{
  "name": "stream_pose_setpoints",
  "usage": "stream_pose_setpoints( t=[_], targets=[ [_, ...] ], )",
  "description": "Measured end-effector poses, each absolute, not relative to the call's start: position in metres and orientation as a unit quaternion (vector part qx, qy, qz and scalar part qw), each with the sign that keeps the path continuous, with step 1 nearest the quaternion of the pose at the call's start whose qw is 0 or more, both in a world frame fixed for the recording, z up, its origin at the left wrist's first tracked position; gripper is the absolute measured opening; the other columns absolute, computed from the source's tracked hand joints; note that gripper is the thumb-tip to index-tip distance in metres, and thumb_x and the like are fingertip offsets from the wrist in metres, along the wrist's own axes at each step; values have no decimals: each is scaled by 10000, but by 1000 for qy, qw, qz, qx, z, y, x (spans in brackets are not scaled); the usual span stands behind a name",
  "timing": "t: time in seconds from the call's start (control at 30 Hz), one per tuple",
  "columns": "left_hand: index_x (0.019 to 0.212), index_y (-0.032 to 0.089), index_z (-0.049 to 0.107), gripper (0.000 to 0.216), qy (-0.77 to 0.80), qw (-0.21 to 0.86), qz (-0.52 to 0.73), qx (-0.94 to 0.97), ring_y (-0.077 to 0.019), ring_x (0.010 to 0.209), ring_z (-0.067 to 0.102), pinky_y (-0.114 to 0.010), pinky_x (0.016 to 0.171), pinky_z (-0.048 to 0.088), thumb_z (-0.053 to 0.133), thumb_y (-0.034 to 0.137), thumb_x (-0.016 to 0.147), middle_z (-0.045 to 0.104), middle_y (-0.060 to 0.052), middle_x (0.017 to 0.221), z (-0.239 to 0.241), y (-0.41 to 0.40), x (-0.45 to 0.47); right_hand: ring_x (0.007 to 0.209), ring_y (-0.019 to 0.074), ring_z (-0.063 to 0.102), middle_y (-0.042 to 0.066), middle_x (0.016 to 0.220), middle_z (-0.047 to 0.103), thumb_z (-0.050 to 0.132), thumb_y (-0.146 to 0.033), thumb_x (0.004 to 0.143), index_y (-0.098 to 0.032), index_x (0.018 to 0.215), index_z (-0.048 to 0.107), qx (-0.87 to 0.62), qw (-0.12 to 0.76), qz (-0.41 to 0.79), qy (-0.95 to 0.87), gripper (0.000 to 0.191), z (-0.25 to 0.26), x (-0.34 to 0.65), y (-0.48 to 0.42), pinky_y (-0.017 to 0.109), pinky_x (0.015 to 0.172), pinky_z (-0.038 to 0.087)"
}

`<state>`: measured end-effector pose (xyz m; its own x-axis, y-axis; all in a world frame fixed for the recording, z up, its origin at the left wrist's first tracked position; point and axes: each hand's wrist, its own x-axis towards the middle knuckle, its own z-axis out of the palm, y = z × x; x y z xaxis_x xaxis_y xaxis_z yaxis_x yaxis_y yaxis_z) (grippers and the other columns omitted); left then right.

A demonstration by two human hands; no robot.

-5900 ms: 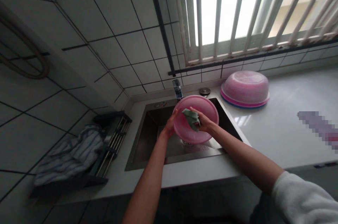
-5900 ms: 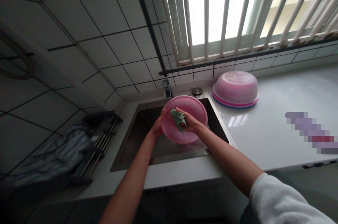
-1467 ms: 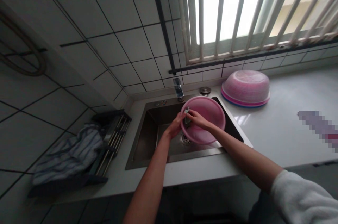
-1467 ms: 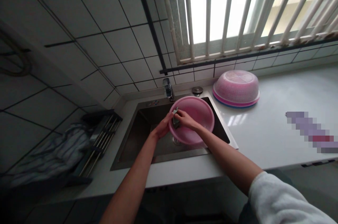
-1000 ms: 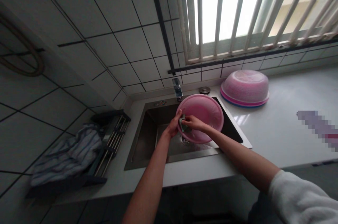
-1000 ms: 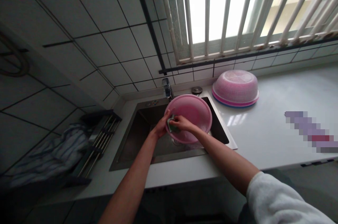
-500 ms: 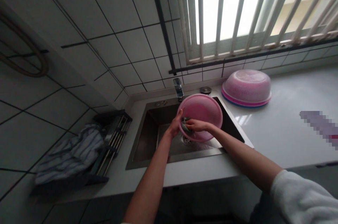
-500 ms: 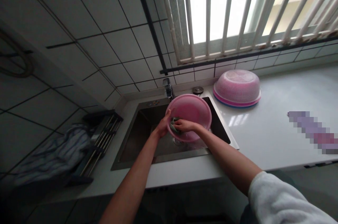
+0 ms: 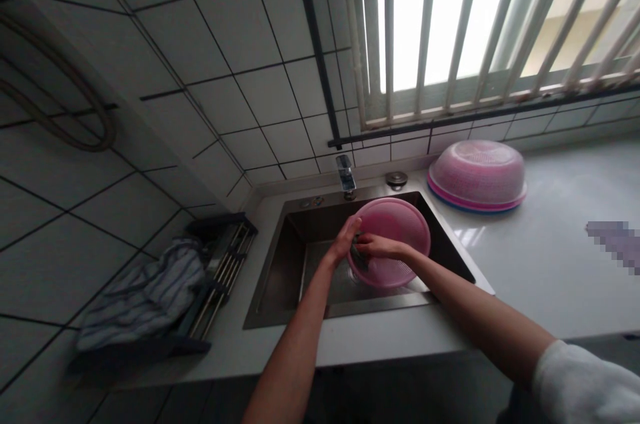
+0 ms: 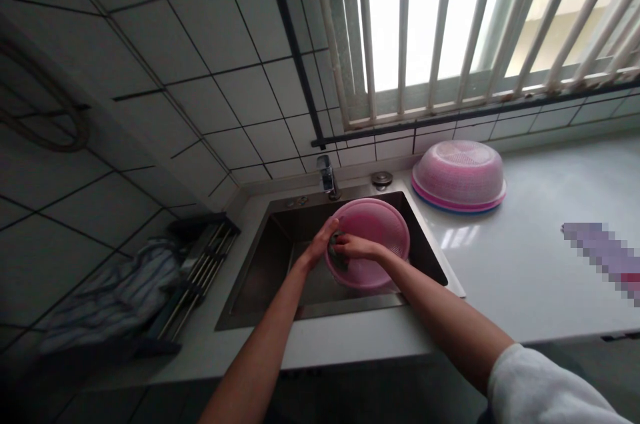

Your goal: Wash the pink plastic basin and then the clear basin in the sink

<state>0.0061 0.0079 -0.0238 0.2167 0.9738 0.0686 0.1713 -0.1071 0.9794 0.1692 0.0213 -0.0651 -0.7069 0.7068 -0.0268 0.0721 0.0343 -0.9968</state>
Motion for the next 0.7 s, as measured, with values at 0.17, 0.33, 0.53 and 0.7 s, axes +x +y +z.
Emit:
stream_pose_setpoints(
  t=[0.17,0.33,0.53,0.7],
  targets=[
    [1373,162,655,674,443,498,426,613,-316,1405,565,-466,1275,347,616,698,966,678,-148,1432,-26,9,8,721,174,585,53,897,673,581,-469,979,-191,1019,623,-360,463,552,-593,284,-62,174,34,286,644,490],
    [1437,179,562,674,458,543,394,583,-319,1363,595,-468,1206,433,699,608,936,674,-145,1389,-26,2,5,690,164,570,44,839,669,620,-392,953,-169,955,656,-355,369,552,-659,226,-66,176,36,277,638,475],
    [1466,202,600,685,434,558,427,564,-327,1437,560,-474,1266,371,696,644,951,646,-141,1484,-31,4,3,684,166,571,38,804,659,664,-373,924,-169,909,656,-313,278,597,-684,205,-68,168,30,279,640,476],
    [1483,223,655,709,384,591,432,562,-358,1523,498,-496,1304,322,777,620,909,599,-129,1603,-29,7,7,809,202,614,67,935,690,589,-474,970,-185,1019,643,-372,483,507,-609,299,-57,177,39,296,707,507]
  ],
)
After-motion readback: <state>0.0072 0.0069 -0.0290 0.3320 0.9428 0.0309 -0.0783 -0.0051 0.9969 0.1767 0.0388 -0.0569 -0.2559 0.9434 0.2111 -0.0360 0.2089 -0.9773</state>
